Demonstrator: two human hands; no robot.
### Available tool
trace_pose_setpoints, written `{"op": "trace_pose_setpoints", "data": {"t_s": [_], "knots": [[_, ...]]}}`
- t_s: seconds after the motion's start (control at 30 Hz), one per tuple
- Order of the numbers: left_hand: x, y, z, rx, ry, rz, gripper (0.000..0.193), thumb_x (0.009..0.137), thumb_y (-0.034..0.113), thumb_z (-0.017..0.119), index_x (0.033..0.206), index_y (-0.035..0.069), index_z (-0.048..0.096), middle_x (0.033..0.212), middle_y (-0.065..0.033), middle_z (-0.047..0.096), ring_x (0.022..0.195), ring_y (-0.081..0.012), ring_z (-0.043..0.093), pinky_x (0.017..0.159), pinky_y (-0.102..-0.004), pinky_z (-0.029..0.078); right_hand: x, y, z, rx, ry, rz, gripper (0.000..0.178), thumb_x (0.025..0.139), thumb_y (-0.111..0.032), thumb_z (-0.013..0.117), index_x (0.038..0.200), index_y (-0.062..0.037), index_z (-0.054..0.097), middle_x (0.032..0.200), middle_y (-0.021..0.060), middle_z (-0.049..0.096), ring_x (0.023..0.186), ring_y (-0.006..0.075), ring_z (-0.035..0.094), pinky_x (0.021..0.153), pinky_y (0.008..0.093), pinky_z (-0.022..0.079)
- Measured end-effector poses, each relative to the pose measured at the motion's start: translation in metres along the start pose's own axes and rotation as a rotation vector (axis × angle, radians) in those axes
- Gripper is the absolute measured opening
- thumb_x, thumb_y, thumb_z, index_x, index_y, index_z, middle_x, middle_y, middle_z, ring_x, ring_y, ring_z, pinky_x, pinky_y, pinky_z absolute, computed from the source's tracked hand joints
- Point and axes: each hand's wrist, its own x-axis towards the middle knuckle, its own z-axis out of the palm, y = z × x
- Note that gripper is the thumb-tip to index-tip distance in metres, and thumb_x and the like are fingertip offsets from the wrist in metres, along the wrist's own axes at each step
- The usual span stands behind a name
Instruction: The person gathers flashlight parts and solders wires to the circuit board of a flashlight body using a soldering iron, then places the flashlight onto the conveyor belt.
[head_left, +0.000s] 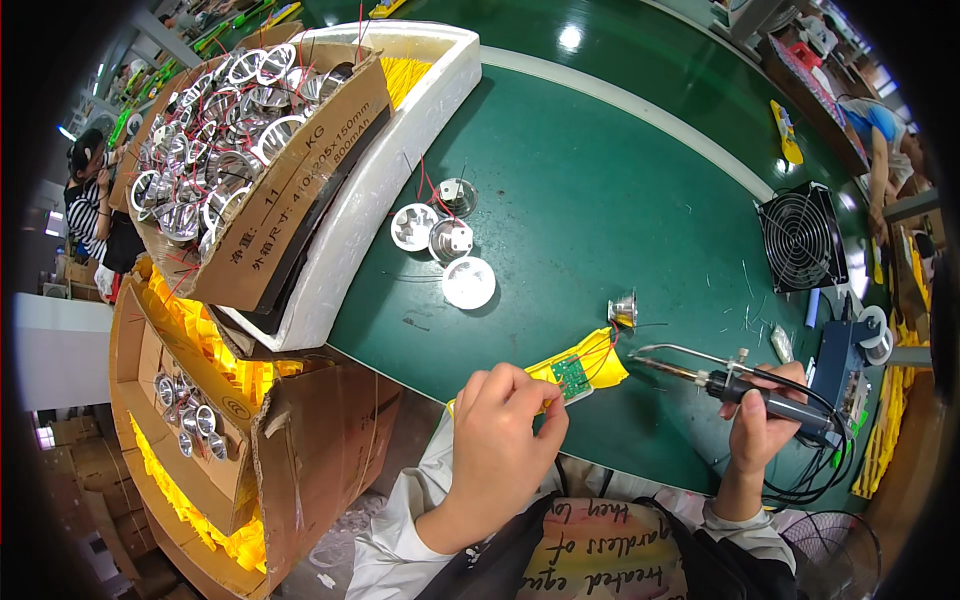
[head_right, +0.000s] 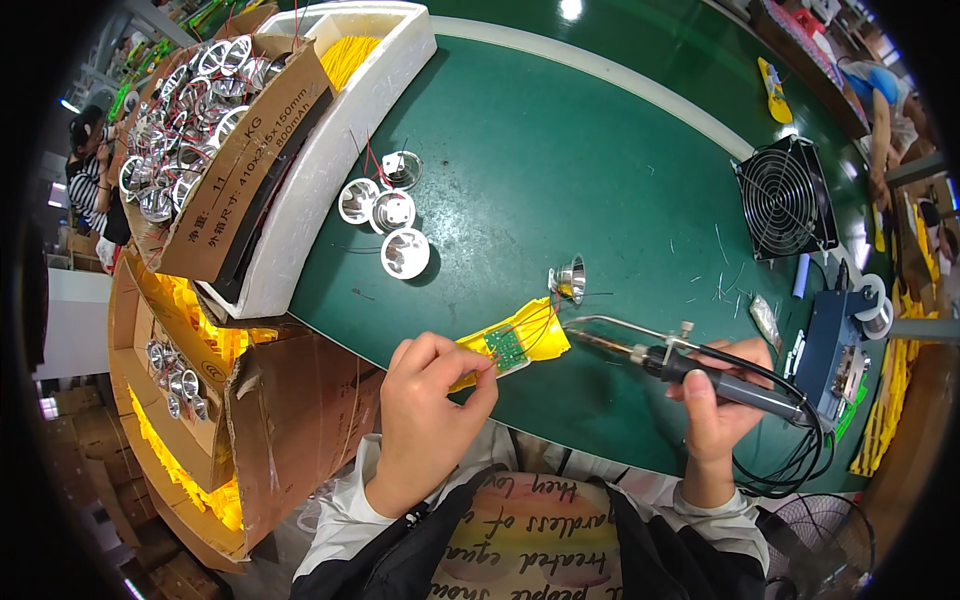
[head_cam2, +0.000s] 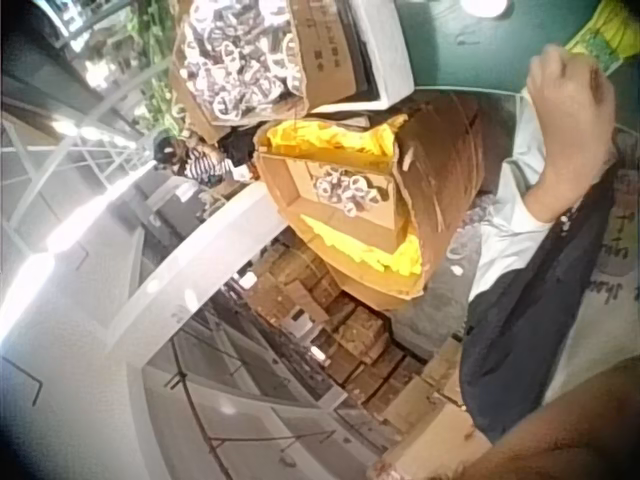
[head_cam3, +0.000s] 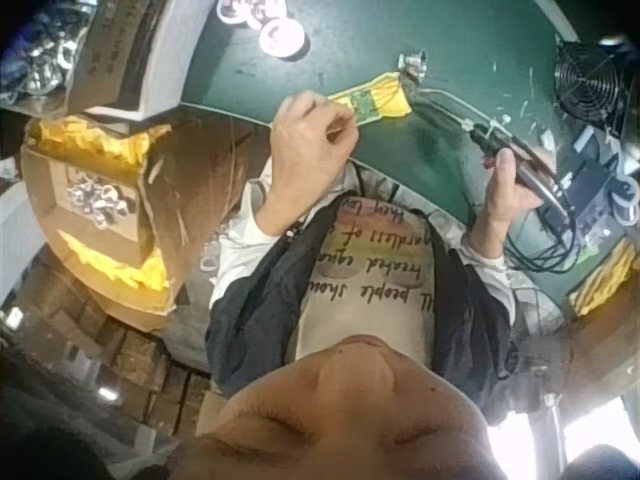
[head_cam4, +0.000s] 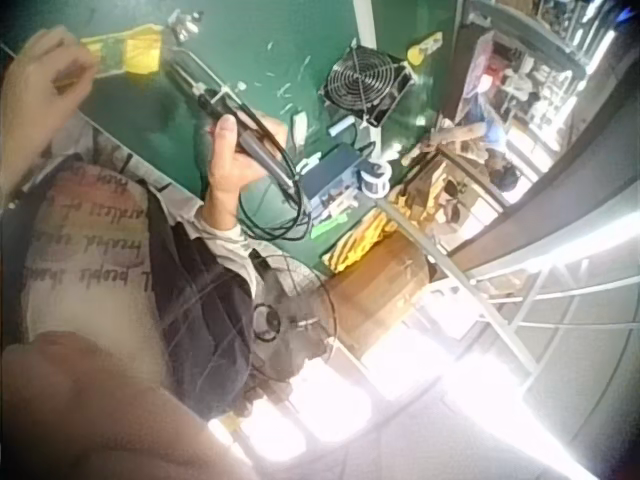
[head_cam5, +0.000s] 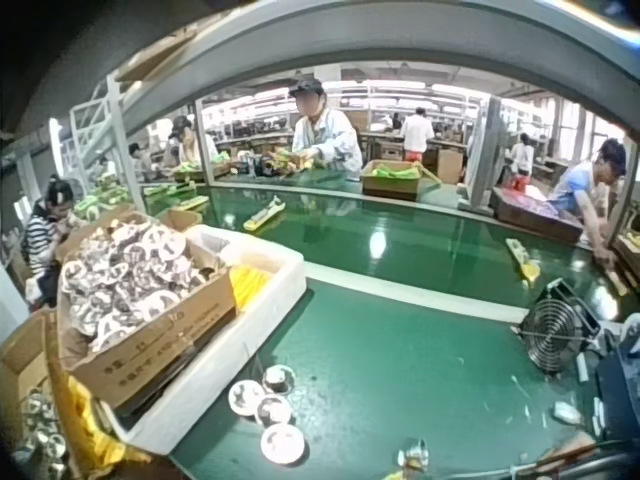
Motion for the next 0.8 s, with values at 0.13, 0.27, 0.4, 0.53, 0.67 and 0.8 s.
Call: {"op": "trace_pose_setpoints", "data": {"t_s": [0.13,0.27,0.4,0.53,0.67,0.8], "knots": [[-0.006,0.003,0.002,0.083,0.047,0.033,0.013,0.060,0.002,0.065,0.072,0.003,0.060,0.068,-0.0052,0.049,0.064,-0.0221,0.047,0.059,-0.0320,0.041,-0.001,0.008,-0.017,-0.042,0.109,-0.048,0.022,0.072,-0.012,0.058,0.079,-0.0012,0.040,0.064,0.0084,0.048,0.043,0.0105,0.047,0.041,0.0189,0.039],[-0.009,0.002,0.007,0.120,0.086,0.086,0.013,0.061,0.003,0.065,0.073,0.004,0.060,0.068,-0.0049,0.048,0.064,-0.0228,0.047,0.067,-0.0359,0.043,-0.004,0.016,-0.029,-0.115,0.185,-0.055,0.019,0.075,-0.013,0.056,0.080,-0.0013,0.042,0.068,0.0070,0.045,0.045,0.0106,0.045,0.041,0.0193,0.038],[-0.010,0.000,0.010,0.102,0.088,0.087,0.012,0.063,0.004,0.065,0.074,0.004,0.060,0.069,-0.0050,0.048,0.065,-0.0237,0.048,0.075,-0.0408,0.043,-0.006,0.021,-0.042,-0.110,0.234,-0.057,0.014,0.075,-0.006,0.055,0.081,-0.0006,0.044,0.067,0.0067,0.046,0.046,0.0114,0.047,0.041,0.0195,0.039],[-0.012,-0.003,0.013,0.102,0.117,0.093,0.013,0.063,0.004,0.064,0.075,0.005,0.059,0.070,-0.0054,0.048,0.066,-0.0240,0.048,0.077,-0.0420,0.043,-0.007,0.026,-0.048,-0.104,0.256,-0.037,0.014,0.075,-0.005,0.055,0.081,-0.0008,0.044,0.066,0.0063,0.046,0.046,0.0113,0.047,0.041,0.0196,0.040],[-0.013,-0.003,0.012,0.108,0.119,0.094,0.013,0.063,0.005,0.064,0.075,0.005,0.059,0.070,-0.0055,0.048,0.066,-0.0241,0.048,0.077,-0.0423,0.043,-0.008,0.027,-0.050,-0.111,0.279,-0.007,0.016,0.075,-0.005,0.056,0.081,-0.0019,0.042,0.064,0.0056,0.048,0.046,0.0107,0.048,0.042,0.0194,0.040],[-0.012,-0.011,0.001,0.017,0.122,0.143,0.015,0.064,0.005,0.064,0.078,0.006,0.060,0.072,-0.0050,0.049,0.068,-0.0223,0.049,0.073,-0.0400,0.044,-0.011,0.031,-0.052,-0.204,0.285,0.028,0.015,0.077,-0.010,0.054,0.080,-0.0030,0.040,0.064,0.0052,0.046,0.048,0.0103,0.046,0.043,0.0191,0.037]]}}
